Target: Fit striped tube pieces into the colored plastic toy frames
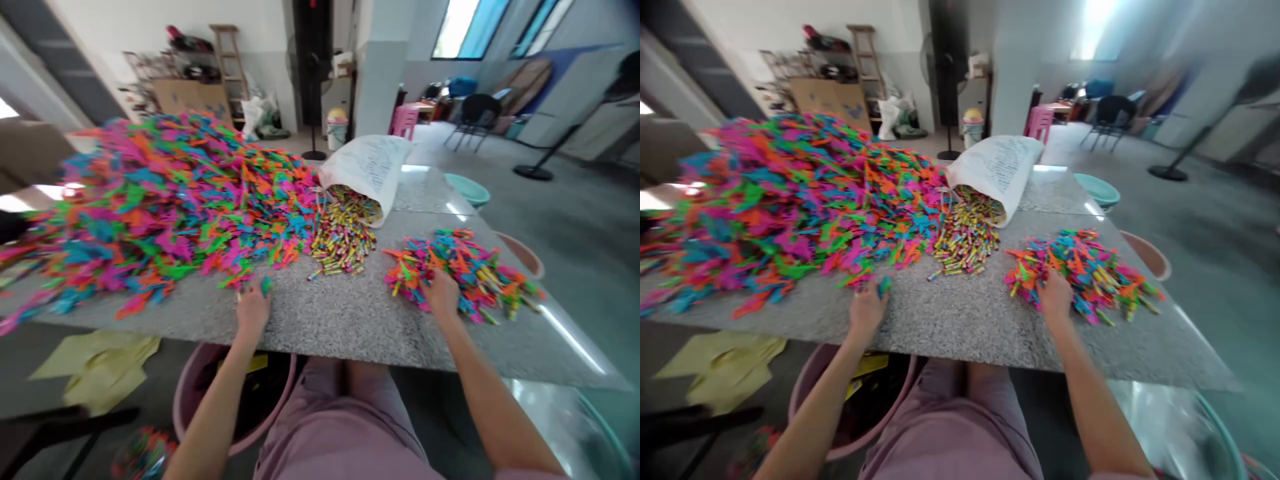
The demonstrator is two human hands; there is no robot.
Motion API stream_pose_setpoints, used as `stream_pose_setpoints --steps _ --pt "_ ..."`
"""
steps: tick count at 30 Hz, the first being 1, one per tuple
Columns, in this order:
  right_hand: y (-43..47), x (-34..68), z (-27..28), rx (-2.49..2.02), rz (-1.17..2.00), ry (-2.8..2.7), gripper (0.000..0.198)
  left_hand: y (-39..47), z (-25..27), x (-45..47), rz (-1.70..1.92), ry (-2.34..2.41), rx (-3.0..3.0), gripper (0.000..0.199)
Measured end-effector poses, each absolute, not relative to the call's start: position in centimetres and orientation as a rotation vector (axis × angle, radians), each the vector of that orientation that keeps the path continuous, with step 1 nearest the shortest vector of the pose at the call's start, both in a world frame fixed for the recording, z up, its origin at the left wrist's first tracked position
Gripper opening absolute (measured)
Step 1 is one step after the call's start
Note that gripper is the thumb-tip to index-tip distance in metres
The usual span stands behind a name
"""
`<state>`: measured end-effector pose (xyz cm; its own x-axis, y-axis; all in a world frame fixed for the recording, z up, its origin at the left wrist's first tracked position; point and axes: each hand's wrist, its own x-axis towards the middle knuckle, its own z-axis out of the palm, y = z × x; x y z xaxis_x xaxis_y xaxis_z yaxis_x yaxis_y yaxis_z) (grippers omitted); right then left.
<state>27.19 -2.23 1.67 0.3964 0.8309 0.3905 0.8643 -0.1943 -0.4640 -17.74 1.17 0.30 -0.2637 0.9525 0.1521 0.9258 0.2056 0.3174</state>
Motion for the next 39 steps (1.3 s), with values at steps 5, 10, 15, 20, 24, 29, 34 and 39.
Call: stream_pose_setpoints --steps 5,10,15,20,24,29,34,39 --pt "-2.6 28.6 3.6 -1.976 -0.010 -1.362 0.021 1.7 2.3 -18.0 1.252 1.949 1.159 0.022" --pt "-4.2 23.4 3.7 -1.723 0.481 -1.106 0.034 -3.2 4.6 -11.4 1.343 1.093 0.387 0.005" --pt "-7.7 13.9 4.4 -1.261 1.515 -0.866 0.039 -8.4 6.0 -5.1 1.223 0.935 0.503 0.018" --pt "-10.4 10.6 6.5 -1.185 1.521 -0.904 0.032 -11.0 7.3 -4.9 1.181 1.015 0.785 0.026" --pt "-11.3 10.5 7.4 -1.270 1.262 -1.193 0.019 -11.6 7.7 -4.9 1.244 1.055 0.820 0.024" --pt "-11.8 10.5 7.2 -1.347 0.668 -1.549 0.016 -11.6 7.3 -4.2 1.251 1.113 0.850 0.025" --pt "-12.3 10.1 6.7 -1.371 0.478 -1.658 0.021 -11.7 7.4 -3.6 1.267 1.180 0.862 0.027" --pt "-12.6 9.8 5.8 -1.360 0.340 -1.688 0.024 -11.6 7.6 -3.2 1.320 1.263 0.907 0.026"
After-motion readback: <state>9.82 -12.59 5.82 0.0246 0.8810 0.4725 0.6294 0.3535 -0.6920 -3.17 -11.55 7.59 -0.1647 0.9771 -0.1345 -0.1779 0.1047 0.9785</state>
